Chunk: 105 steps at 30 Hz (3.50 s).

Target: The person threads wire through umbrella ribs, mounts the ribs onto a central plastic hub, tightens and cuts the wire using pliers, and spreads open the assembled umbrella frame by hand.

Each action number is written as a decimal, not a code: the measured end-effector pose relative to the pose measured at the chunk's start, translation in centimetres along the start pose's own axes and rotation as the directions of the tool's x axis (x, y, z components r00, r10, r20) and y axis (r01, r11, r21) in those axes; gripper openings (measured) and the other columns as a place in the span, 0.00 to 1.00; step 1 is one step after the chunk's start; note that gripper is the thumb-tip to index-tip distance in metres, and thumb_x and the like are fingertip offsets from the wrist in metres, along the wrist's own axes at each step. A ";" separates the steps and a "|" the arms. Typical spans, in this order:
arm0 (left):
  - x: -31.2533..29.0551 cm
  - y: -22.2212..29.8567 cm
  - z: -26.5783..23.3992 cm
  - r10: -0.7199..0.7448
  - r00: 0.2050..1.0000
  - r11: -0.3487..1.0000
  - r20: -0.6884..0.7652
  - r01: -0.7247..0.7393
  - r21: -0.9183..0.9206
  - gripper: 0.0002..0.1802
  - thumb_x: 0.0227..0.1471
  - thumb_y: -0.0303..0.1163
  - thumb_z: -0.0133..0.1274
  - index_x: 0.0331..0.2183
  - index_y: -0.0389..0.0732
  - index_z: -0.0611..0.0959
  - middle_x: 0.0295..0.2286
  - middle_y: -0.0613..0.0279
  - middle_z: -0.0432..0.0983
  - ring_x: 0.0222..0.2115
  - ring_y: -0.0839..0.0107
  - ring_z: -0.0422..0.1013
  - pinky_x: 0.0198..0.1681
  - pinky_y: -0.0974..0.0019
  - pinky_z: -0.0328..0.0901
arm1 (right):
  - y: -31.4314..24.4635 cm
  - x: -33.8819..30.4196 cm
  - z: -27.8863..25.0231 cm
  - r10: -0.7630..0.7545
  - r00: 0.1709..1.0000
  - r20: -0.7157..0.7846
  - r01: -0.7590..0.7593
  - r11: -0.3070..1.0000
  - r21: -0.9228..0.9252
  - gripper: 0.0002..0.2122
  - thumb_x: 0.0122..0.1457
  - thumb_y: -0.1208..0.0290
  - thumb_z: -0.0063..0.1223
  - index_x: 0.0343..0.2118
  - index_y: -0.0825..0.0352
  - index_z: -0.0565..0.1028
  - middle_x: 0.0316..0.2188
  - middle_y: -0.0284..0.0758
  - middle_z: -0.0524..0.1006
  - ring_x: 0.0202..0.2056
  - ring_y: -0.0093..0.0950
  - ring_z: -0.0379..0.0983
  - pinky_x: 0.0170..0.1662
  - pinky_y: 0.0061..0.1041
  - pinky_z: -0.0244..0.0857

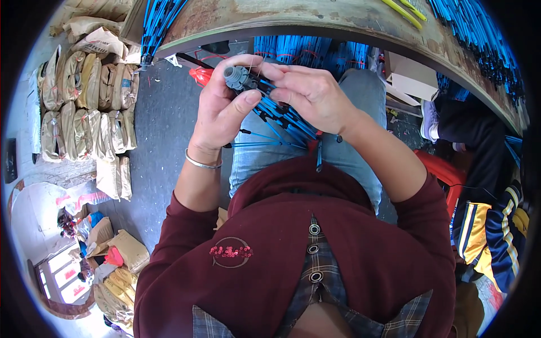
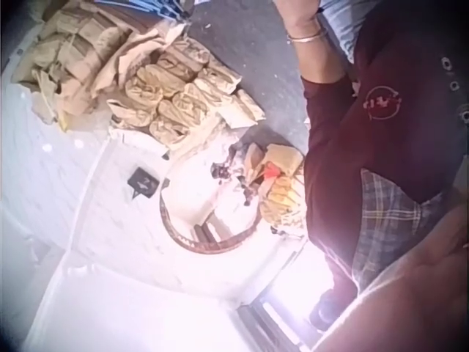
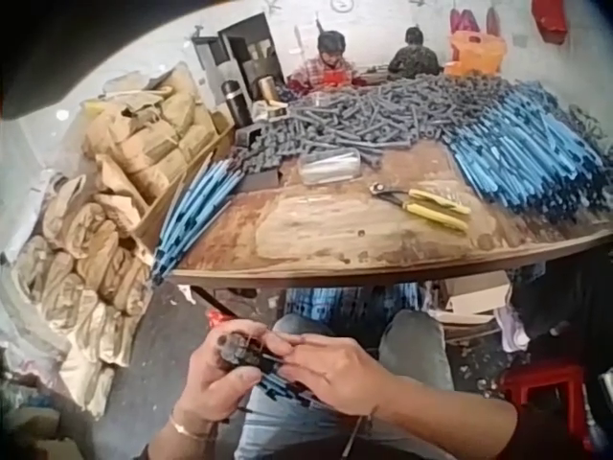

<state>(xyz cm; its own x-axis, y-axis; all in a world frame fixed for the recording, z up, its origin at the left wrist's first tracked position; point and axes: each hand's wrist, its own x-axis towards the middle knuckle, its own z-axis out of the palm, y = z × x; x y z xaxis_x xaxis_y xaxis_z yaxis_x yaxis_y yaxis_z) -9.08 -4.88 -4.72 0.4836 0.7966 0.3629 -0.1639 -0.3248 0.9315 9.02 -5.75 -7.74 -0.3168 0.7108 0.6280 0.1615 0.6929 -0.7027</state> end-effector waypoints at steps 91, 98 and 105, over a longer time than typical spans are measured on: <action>4.0 -0.4 2.6 -0.072 0.987 0.976 -0.144 0.040 -0.216 0.05 0.44 0.18 0.47 0.28 0.34 0.68 0.23 0.54 0.74 0.26 0.72 0.71 0.32 0.69 0.67 | -1.6 -2.1 -0.6 0.222 0.962 -0.159 -0.241 0.964 -0.110 0.09 0.44 0.80 0.55 0.30 0.69 0.72 0.24 0.38 0.71 0.27 0.36 0.70 0.29 0.30 0.64; 3.8 -0.6 3.2 -0.125 0.964 0.991 -0.234 0.108 -0.081 0.06 0.43 0.19 0.48 0.26 0.35 0.68 0.23 0.56 0.74 0.24 0.74 0.70 0.30 0.72 0.66 | -1.8 -2.4 -0.3 0.179 0.972 -0.151 -0.217 0.931 -0.294 0.09 0.44 0.81 0.56 0.30 0.69 0.72 0.27 0.40 0.73 0.28 0.35 0.71 0.30 0.28 0.65; 4.4 -0.5 3.0 -0.114 0.989 0.987 -0.094 0.102 -0.127 0.06 0.43 0.19 0.47 0.27 0.36 0.68 0.22 0.58 0.73 0.24 0.75 0.70 0.29 0.72 0.65 | -0.4 0.3 -9.2 0.161 0.966 -0.203 -0.227 0.905 -0.360 0.06 0.47 0.77 0.56 0.30 0.67 0.74 0.28 0.37 0.74 0.28 0.32 0.71 0.30 0.25 0.66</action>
<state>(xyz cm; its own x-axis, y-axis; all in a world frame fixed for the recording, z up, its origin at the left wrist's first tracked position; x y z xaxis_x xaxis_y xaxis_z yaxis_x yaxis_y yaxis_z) -4.31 -2.71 -3.63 0.4163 0.8727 0.2551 -0.2216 -0.1747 0.9593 17.50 -4.70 -4.21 -0.0899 0.8227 0.5614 0.5540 0.5097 -0.6582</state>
